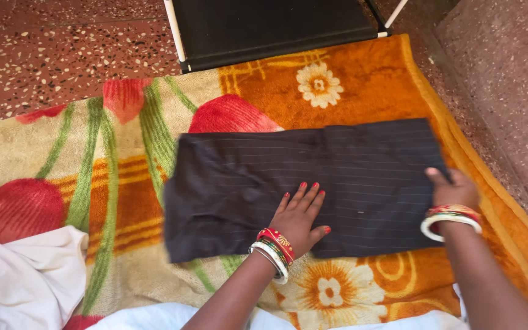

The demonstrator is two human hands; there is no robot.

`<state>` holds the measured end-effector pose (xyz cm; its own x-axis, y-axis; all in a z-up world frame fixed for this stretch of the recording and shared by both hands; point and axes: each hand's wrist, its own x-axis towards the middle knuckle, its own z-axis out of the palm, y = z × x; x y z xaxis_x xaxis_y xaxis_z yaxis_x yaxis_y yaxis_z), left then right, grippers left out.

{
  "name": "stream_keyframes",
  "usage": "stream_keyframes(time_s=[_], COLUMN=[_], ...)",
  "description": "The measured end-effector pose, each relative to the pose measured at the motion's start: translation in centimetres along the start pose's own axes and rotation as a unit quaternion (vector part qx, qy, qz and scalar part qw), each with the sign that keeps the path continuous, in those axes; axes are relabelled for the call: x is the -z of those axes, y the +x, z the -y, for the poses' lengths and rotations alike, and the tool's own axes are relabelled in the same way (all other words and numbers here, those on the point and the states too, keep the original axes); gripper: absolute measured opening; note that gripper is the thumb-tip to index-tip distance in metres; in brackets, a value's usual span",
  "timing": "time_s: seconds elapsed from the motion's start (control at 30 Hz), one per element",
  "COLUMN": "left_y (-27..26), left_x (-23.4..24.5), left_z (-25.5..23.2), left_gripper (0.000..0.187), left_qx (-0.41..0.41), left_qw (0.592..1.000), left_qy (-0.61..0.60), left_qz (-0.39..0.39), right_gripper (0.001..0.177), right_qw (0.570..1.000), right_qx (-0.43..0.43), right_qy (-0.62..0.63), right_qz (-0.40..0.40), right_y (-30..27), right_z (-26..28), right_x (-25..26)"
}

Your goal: The person folds a dark pinstriped shirt on a floral rug, then places it on a nearby clothing rack. The person then picks up a beige shirt and begins buttoning it.

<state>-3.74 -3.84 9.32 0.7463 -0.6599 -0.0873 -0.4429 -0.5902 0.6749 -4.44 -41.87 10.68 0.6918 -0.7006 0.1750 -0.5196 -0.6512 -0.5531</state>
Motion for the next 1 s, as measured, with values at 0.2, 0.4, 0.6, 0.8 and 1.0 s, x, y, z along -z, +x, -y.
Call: stream_keyframes(time_s=[0.2, 0.4, 0.6, 0.8, 1.0], left_y=[0.8, 0.0, -3.8, -5.2, -5.8], left_x=[0.8, 3.6, 7.6, 8.7, 10.1], left_z=[1.8, 7.9, 16.5, 18.3, 17.6], left_gripper=[0.075, 0.065, 0.054, 0.068, 0.075], left_qx=[0.003, 0.115, 0.266, 0.427, 0.426], left_qw=[0.996, 0.944, 0.817, 0.769, 0.793], left_qy=[-0.009, -0.092, -0.349, -0.36, -0.336], left_qz=[-0.094, -0.296, -0.375, -0.311, -0.278], right_gripper=[0.044, 0.047, 0.046, 0.044, 0.043], right_qw=[0.995, 0.973, 0.943, 0.912, 0.9], right_qx=[0.068, 0.193, 0.265, 0.194, 0.149], right_qy=[-0.075, -0.049, 0.017, 0.084, 0.192], right_qz=[0.001, 0.115, 0.202, 0.352, 0.361], right_y=[0.6, -3.4, -12.1, -21.7, -17.6], right_z=[3.5, 14.3, 26.1, 34.1, 28.1], right_x=[5.2, 5.4, 0.2, -5.7, -8.7])
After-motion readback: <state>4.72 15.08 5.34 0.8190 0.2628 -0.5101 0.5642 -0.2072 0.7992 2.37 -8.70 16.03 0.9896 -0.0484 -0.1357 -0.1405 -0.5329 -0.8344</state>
